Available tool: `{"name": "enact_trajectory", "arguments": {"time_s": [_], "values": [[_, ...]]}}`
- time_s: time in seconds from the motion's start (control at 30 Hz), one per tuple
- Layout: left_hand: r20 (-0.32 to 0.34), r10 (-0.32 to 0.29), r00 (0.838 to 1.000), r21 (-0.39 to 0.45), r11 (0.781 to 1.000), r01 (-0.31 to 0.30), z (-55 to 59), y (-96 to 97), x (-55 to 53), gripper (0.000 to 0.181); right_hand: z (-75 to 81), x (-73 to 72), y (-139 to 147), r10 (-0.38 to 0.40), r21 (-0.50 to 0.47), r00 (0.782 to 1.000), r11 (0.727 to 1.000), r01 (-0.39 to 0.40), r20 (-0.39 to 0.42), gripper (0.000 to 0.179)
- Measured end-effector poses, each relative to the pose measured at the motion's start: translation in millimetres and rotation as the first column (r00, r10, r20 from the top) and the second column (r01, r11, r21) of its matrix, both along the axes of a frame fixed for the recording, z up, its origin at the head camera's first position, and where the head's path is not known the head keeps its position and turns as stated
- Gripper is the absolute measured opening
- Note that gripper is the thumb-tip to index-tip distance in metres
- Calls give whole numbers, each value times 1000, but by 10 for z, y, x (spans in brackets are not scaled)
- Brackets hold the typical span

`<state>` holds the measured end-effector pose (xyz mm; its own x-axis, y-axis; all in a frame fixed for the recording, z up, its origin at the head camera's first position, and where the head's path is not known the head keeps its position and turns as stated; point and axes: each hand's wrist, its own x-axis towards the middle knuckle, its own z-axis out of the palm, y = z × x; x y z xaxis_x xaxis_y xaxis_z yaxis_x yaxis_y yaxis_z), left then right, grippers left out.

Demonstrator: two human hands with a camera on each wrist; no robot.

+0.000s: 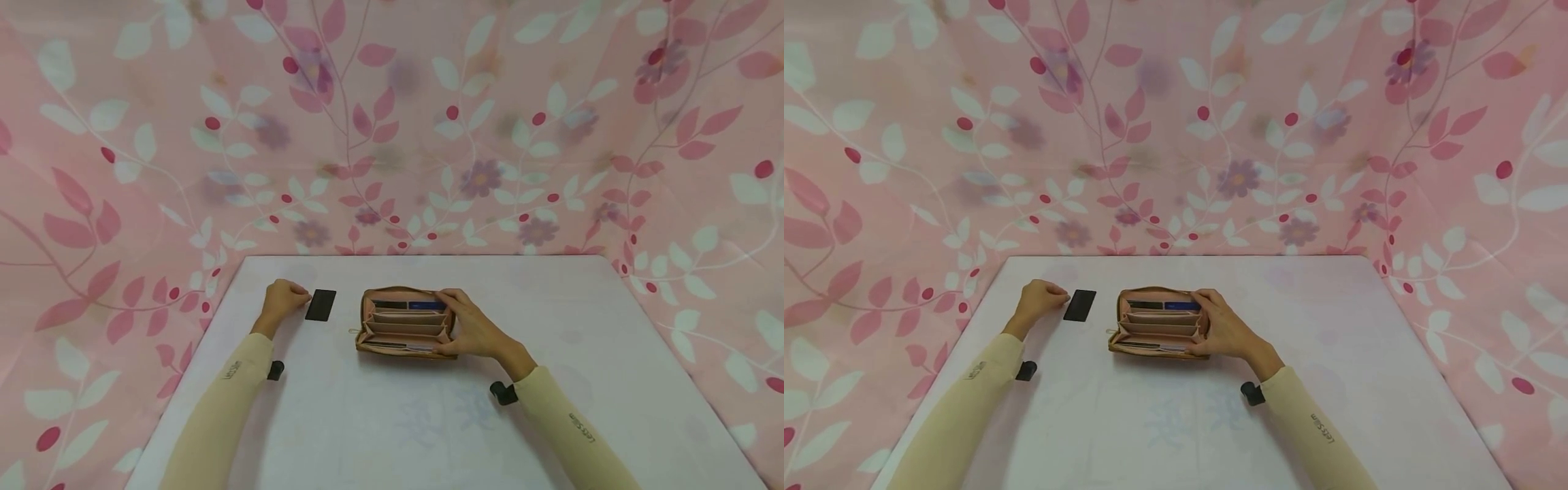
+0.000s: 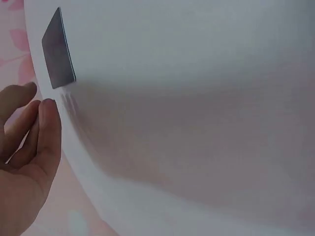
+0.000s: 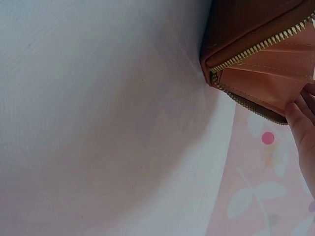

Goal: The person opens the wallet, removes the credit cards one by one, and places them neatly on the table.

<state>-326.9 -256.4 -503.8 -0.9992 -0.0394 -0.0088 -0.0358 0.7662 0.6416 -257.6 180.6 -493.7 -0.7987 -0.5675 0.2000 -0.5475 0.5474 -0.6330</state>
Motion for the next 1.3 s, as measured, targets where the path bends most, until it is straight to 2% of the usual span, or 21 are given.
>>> {"name": "enact_trajectory", "arguments": {"time_s": [0.07, 0.13, 0.27, 0.37, 0.5, 0.6, 0.7, 0.77, 0.83, 0.93, 1.03, 1.1, 1.17, 1.23, 1.3], "values": [[13, -56, 998, -63, 996, 57, 13, 60, -12, 32, -3, -7, 0, -1, 3, 1000, 1000, 1, -9, 107], [52, -105, 993, -131, 985, 111, 9, 128, -23, 43, 4, -7, 0, -2, 2, 1000, 1000, 2, -9, 107], [133, -144, 981, -248, 953, 173, 9, 272, -23, 59, 8, -12, -9, 1, -3, 1000, 1000, -1, -5, 108], [142, -129, 981, -299, 939, 167, 39, 366, -13, 61, 13, -16, -15, 2, -5, 1000, 1000, -2, -6, 107], [134, -93, 987, -317, 939, 132, 92, 443, 4, 57, 18, -18, -17, -4, 2, 1000, 1000, 4, -14, 107], [133, -90, 987, -316, 940, 129, 109, 458, 13, 54, 17, -15, -17, -10, 7, 1000, 1000, 10, -14, 107], [96, -113, 989, -315, 939, 138, 119, 463, 22, 49, 15, -6, -15, -11, 4, 1000, 1000, 11, -3, 107], [34, -139, 990, -300, 943, 143, 134, 486, 21, 43, 12, 3, -13, -14, 3, 1000, 1000, 14, 4, 107], [-55, -170, 984, -267, 952, 149, 181, 537, 10, 35, 13, 8, -16, -16, 1, 1000, 1000, 16, 10, 107], [-180, -224, 958, -201, 962, 187, 305, 687, -6, 21, 9, 6, -20, -19, 0, 1000, 1000, 19, 6, 106], [-255, -317, 913, -136, 947, 291, 449, 906, 4, 11, -1, 14, -13, -17, -1, 1000, 1000, 17, 6, 105], [-289, -395, 872, -114, 919, 378, 540, 1052, 23, 11, -5, 15, -11, -14, -6, 1000, 1000, 14, 7, 105], [-297, -473, 829, -109, 880, 463, 609, 1183, 43, 11, -2, 17, -12, -15, -4, 1000, 1000, 15, 10, 105], [-283, -539, 793, -132, 841, 525, 654, 1299, 58, 11, 2, 15, -14, -22, 5, 1000, 1000, 22, 4, 105], [-235, -594, 769, -157, 804, 573, 676, 1396, 70, 10, 9, 13, -17, -30, 17, 1000, 999, 30, -5, 105]]}}
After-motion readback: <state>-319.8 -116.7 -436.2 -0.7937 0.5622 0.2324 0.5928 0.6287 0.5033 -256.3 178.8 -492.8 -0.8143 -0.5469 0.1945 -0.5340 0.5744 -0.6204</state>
